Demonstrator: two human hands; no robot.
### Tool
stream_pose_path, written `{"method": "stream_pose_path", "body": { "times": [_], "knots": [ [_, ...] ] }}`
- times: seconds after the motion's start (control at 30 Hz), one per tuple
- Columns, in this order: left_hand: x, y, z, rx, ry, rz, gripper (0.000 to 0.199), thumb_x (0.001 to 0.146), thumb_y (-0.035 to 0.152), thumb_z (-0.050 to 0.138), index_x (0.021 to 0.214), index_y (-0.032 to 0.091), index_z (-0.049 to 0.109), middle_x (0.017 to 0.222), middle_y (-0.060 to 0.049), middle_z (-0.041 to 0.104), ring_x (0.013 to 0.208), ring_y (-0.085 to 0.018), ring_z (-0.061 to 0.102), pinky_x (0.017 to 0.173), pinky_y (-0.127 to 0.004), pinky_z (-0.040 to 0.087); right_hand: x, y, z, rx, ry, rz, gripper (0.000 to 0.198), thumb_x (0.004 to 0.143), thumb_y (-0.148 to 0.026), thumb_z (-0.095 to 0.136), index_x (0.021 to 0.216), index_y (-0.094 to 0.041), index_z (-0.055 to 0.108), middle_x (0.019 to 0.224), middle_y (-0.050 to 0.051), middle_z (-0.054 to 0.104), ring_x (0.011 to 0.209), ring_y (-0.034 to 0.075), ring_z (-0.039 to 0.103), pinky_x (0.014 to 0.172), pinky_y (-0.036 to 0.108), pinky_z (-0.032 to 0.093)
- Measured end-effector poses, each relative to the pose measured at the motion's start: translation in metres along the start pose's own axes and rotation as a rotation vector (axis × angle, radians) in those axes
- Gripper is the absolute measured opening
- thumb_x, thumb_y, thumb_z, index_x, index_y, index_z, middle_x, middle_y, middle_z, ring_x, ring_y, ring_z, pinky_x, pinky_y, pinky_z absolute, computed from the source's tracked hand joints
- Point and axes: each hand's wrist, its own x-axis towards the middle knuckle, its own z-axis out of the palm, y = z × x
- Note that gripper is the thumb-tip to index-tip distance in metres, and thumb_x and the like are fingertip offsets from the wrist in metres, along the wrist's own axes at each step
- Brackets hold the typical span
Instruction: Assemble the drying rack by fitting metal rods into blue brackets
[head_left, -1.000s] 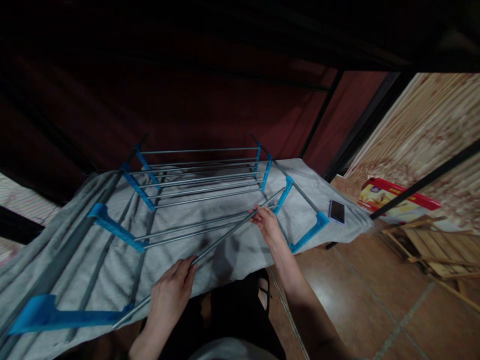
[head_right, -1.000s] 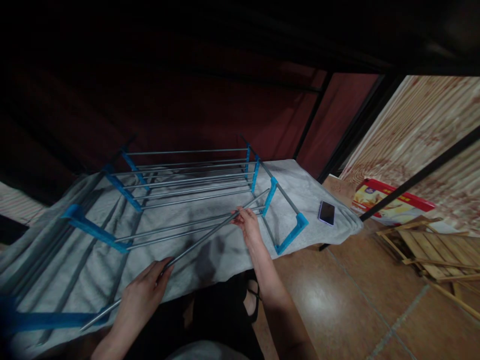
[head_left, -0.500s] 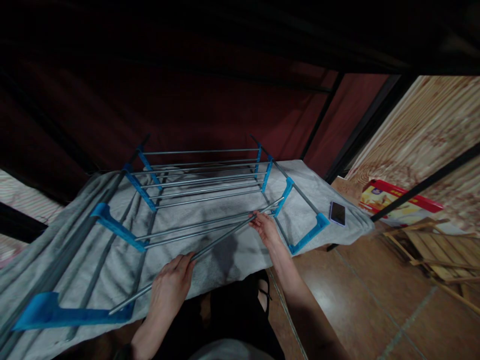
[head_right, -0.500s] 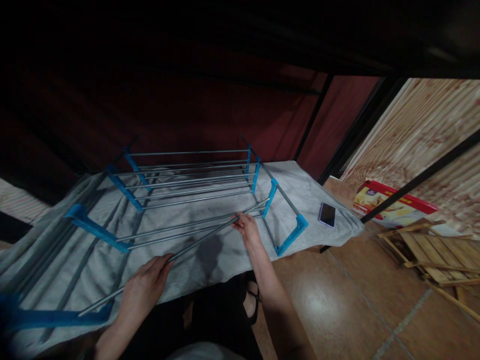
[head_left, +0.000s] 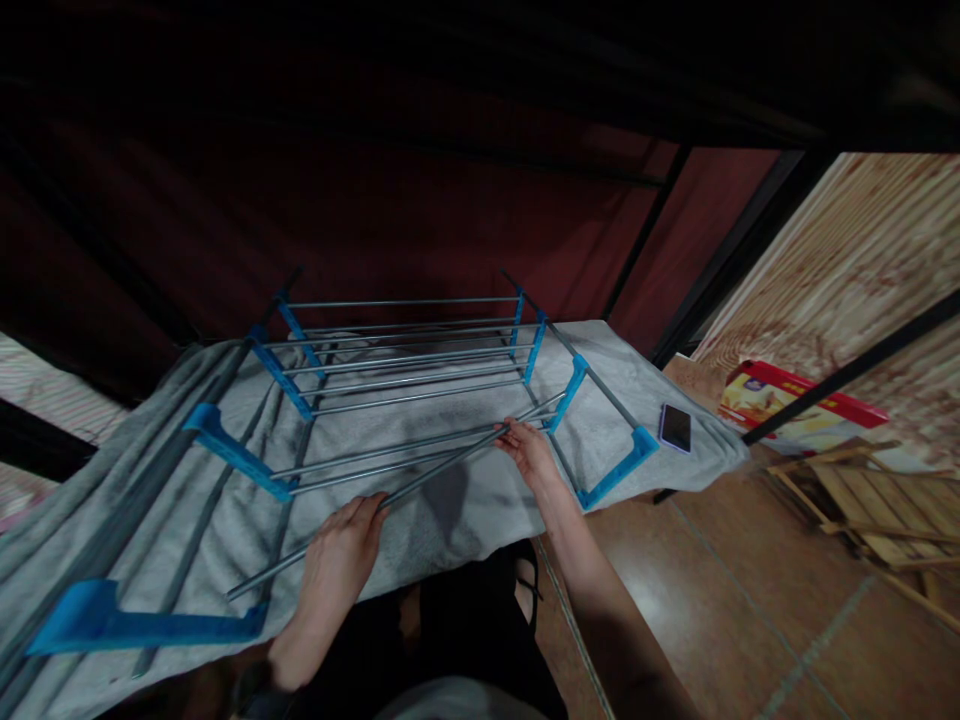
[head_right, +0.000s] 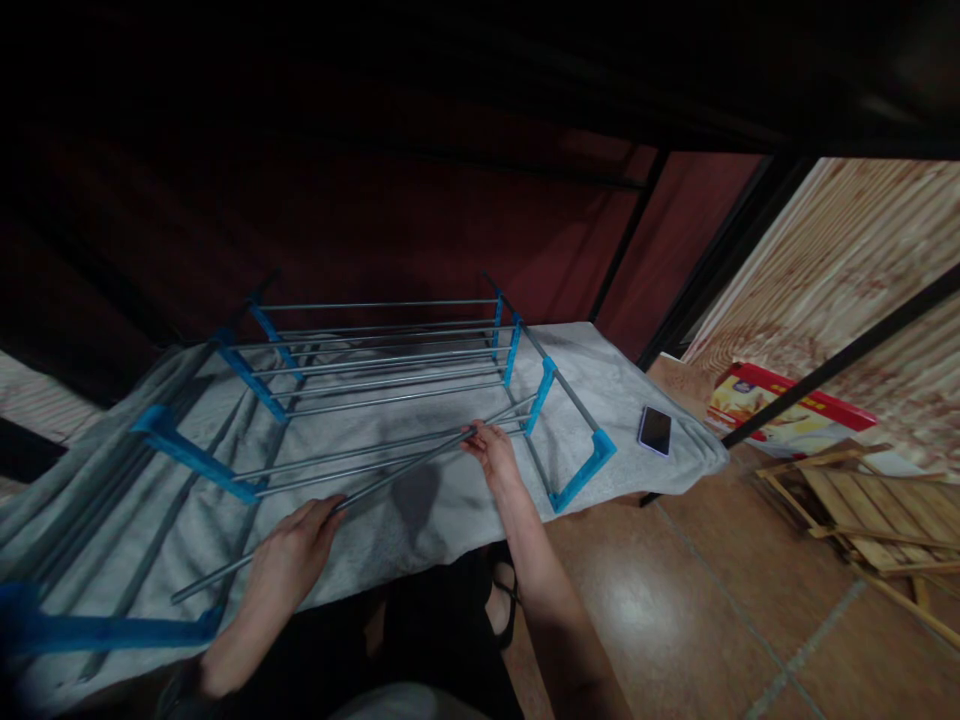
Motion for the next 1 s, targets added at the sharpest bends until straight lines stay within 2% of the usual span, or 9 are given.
{"method": "stream_pose_path", "body": {
  "times": [0.3, 0.7, 0.87, 1.0],
  "knots": [
    [0.005, -0.008, 0.005, 0.005, 0.012, 0.009, 0.041, 0.101, 0.037, 0.036, 0.115, 0.018, 0.069, 0.097, -0.008, 0.075, 0.085, -0.024, 0.071, 0.075, -0.033, 0.053, 0.002, 0.001, 0.0, -0.016, 0.006, 0.003, 0.013, 0.076, -0.026, 0.072, 0.083, -0.017, 0.066, 0.08, 0.004, 0.074, 0.068, 0.013, 0.066, 0.07, 0.027, 0.06],
    [0.016, -0.009, 0.008, 0.013, 0.048, 0.038, 0.038, 0.1, 0.033, 0.037, 0.114, 0.016, 0.068, 0.096, -0.01, 0.074, 0.085, -0.026, 0.069, 0.077, -0.037, 0.052, 0.005, -0.001, -0.005, -0.029, 0.001, 0.019, 0.018, 0.072, -0.027, 0.074, 0.086, -0.018, 0.066, 0.082, 0.004, 0.073, 0.066, 0.013, 0.065, 0.066, 0.025, 0.059],
    [0.024, -0.007, 0.006, 0.054, 0.073, 0.033, 0.036, 0.099, 0.027, 0.037, 0.116, 0.017, 0.067, 0.098, -0.011, 0.073, 0.087, -0.028, 0.066, 0.08, -0.041, 0.05, 0.004, -0.006, -0.002, -0.067, 0.001, 0.028, 0.022, 0.069, -0.028, 0.075, 0.086, -0.019, 0.065, 0.077, 0.0, 0.071, 0.071, 0.014, 0.067, 0.07, 0.027, 0.059],
    [0.03, -0.001, -0.001, 0.098, 0.023, 0.028, 0.04, 0.094, 0.013, 0.038, 0.122, 0.019, 0.065, 0.1, -0.01, 0.071, 0.09, -0.028, 0.064, 0.082, -0.042, 0.048, -0.003, -0.011, -0.01, -0.143, -0.011, 0.029, 0.025, 0.064, -0.03, 0.079, 0.079, -0.02, 0.062, 0.079, 0.001, 0.072, 0.076, 0.016, 0.069, 0.075, 0.029, 0.059]
  ]
}}
